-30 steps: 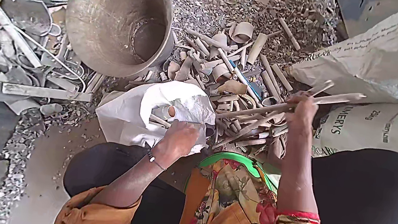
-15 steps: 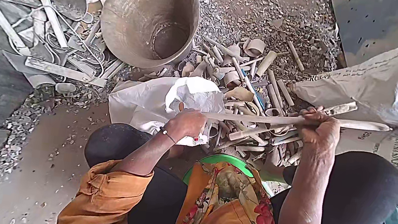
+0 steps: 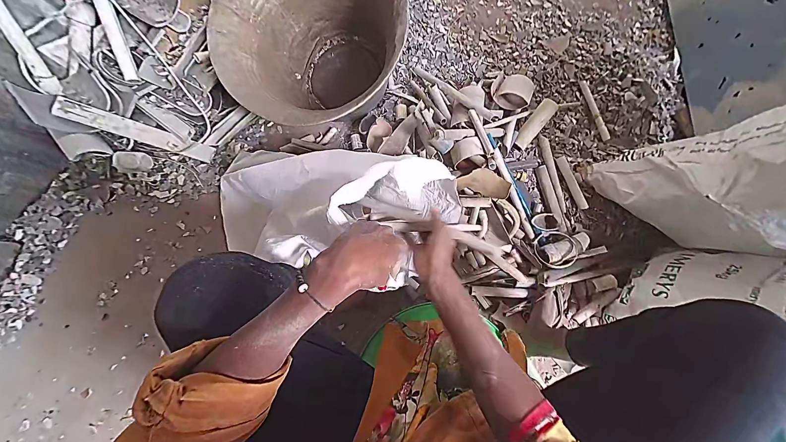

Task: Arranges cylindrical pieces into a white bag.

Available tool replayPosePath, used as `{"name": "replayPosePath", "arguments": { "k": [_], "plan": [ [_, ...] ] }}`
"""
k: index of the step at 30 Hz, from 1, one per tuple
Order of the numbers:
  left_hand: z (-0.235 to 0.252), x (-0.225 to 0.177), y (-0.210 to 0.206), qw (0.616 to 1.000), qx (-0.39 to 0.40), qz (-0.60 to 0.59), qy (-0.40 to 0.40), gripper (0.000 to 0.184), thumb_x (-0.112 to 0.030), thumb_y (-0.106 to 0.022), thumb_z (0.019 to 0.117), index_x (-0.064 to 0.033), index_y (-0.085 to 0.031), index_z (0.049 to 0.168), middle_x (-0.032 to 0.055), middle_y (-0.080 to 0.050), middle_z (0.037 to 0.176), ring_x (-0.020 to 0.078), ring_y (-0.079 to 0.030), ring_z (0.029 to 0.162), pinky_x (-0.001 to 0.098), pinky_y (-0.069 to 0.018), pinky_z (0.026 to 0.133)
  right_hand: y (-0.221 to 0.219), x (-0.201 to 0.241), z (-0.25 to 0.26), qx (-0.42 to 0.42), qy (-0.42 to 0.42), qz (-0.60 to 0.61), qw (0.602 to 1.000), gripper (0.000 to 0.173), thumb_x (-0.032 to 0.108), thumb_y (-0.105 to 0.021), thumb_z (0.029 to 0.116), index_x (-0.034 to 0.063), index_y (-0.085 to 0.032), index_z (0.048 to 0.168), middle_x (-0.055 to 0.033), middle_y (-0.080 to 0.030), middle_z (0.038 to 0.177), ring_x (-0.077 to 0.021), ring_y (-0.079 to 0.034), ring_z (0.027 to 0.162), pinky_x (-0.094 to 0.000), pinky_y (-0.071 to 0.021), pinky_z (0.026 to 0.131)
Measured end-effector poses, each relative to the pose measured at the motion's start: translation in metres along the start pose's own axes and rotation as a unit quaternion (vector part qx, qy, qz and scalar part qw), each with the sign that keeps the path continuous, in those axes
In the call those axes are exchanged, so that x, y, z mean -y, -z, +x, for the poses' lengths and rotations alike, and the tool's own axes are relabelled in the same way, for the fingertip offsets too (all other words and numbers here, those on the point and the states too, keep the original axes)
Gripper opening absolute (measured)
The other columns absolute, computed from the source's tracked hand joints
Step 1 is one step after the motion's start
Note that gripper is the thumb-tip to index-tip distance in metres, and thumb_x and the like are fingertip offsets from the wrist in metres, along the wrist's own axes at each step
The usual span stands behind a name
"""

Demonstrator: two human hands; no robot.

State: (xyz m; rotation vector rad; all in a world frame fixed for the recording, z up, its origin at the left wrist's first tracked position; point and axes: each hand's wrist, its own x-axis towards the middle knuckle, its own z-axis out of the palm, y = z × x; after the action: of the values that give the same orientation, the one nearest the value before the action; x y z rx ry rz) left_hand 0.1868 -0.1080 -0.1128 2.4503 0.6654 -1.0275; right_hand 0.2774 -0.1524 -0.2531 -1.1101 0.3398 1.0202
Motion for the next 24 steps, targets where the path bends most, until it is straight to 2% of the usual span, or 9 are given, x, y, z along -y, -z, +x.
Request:
{"name": "replayPosePath", "arguments": {
  "k": [2,4,8,13,15,17,20,22,24],
  "plan": [
    [-0.003,0.000,0.000,1.000,0.005,-0.001,0.012,0.015,-0.014,-0.067,0.0951,-0.0033,-0.074,0.103,0.0192,-0.069,0.109,0.0394,-0.063,0.112,0.0583,-0.0457,0.098,0.004,-0.036,-0.015,0.109,-0.087,-0.081,0.987,0.021,0.021,-0.045,0.1089,0.0043,-0.056,0.117,-0.0083,-0.066,0.091,-0.0157,-0.066,0.080,-0.0354,-0.0569,0.072],
    [-0.006,-0.001,0.002,0.999,0.030,-0.012,0.026,0.015,-0.013,-0.067,0.0947,-0.0004,-0.071,0.102,0.0214,-0.067,0.111,0.0412,-0.061,0.112,0.0601,-0.0460,0.095,0.016,-0.040,-0.037,0.246,-0.135,-0.213,0.936,0.024,0.009,-0.035,0.1102,0.0077,-0.058,0.103,0.0005,-0.063,0.079,-0.0054,-0.063,0.072,-0.0246,-0.0548,0.069],
    [-0.013,0.008,-0.002,0.998,0.035,-0.055,0.017,0.015,-0.015,-0.069,0.0955,-0.0026,-0.073,0.104,0.0184,-0.067,0.112,0.0378,-0.061,0.112,0.0567,-0.0455,0.098,0.038,-0.025,-0.028,0.373,-0.057,-0.431,0.820,0.015,-0.003,-0.056,0.0975,-0.0044,-0.064,0.109,-0.0029,-0.067,0.090,-0.0031,-0.064,0.081,-0.0228,-0.0551,0.077],
    [-0.042,0.038,-0.007,0.995,-0.056,-0.074,0.022,0.008,-0.019,-0.072,0.0943,-0.0153,-0.080,0.093,0.0071,-0.072,0.091,0.0280,-0.066,0.095,0.0502,-0.0495,0.088,0.042,0.053,0.006,0.406,-0.045,-0.613,0.677,0.026,0.013,-0.054,0.1057,-0.0042,-0.066,0.121,-0.0125,-0.070,0.109,-0.0118,-0.067,0.094,-0.0312,-0.0563,0.088],
    [-0.048,0.043,-0.012,0.995,-0.078,-0.062,0.021,0.008,-0.019,-0.074,0.0936,-0.0164,-0.080,0.089,0.0062,-0.071,0.084,0.0280,-0.066,0.089,0.0500,-0.0502,0.082,0.042,0.091,0.007,0.392,-0.008,-0.611,0.688,0.023,0.010,-0.054,0.1052,-0.0034,-0.066,0.120,-0.0141,-0.072,0.102,-0.0162,-0.071,0.087,-0.0349,-0.0605,0.082],
    [-0.048,0.046,-0.017,0.996,-0.078,-0.046,0.011,0.009,-0.020,-0.073,0.0939,-0.0194,-0.081,0.089,0.0038,-0.071,0.082,0.0256,-0.067,0.086,0.0477,-0.0512,0.080,0.033,0.115,0.007,0.337,0.079,-0.581,0.737,0.020,0.008,-0.053,0.1051,-0.0010,-0.066,0.117,-0.0106,-0.072,0.091,-0.0139,-0.069,0.074,-0.0323,-0.0596,0.070],
    [-0.043,0.049,-0.026,0.993,-0.098,-0.047,-0.044,0.006,-0.019,-0.073,0.0928,-0.0175,-0.079,0.090,0.0038,-0.075,0.092,0.0270,-0.070,0.095,0.0500,-0.0534,0.088,0.008,0.126,0.046,0.233,0.187,-0.497,0.815,0.021,0.003,-0.050,0.1011,-0.0029,-0.065,0.115,-0.0079,-0.072,0.089,-0.0134,-0.071,0.074,-0.0339,-0.0624,0.071],
    [-0.040,0.051,-0.033,0.984,-0.145,-0.034,-0.093,0.007,-0.020,-0.074,0.0901,-0.0160,-0.076,0.085,0.0036,-0.075,0.093,0.0288,-0.072,0.096,0.0521,-0.0559,0.086,-0.007,0.127,0.081,0.170,0.218,-0.521,0.808,0.020,0.008,-0.053,0.1020,-0.0015,-0.066,0.113,-0.0085,-0.072,0.094,-0.0132,-0.072,0.078,-0.0333,-0.0630,0.074],
    [-0.038,0.052,-0.031,0.982,-0.154,-0.025,-0.111,0.012,-0.023,-0.069,0.0927,-0.0175,-0.080,0.090,0.0010,-0.077,0.104,0.0285,-0.071,0.107,0.0508,-0.0553,0.093,-0.025,0.123,0.120,0.131,0.251,-0.611,0.740,0.022,0.012,-0.058,0.0980,-0.0003,-0.068,0.113,-0.0133,-0.072,0.104,-0.0204,-0.070,0.092,-0.0417,-0.0563,0.085]
  ]
}}
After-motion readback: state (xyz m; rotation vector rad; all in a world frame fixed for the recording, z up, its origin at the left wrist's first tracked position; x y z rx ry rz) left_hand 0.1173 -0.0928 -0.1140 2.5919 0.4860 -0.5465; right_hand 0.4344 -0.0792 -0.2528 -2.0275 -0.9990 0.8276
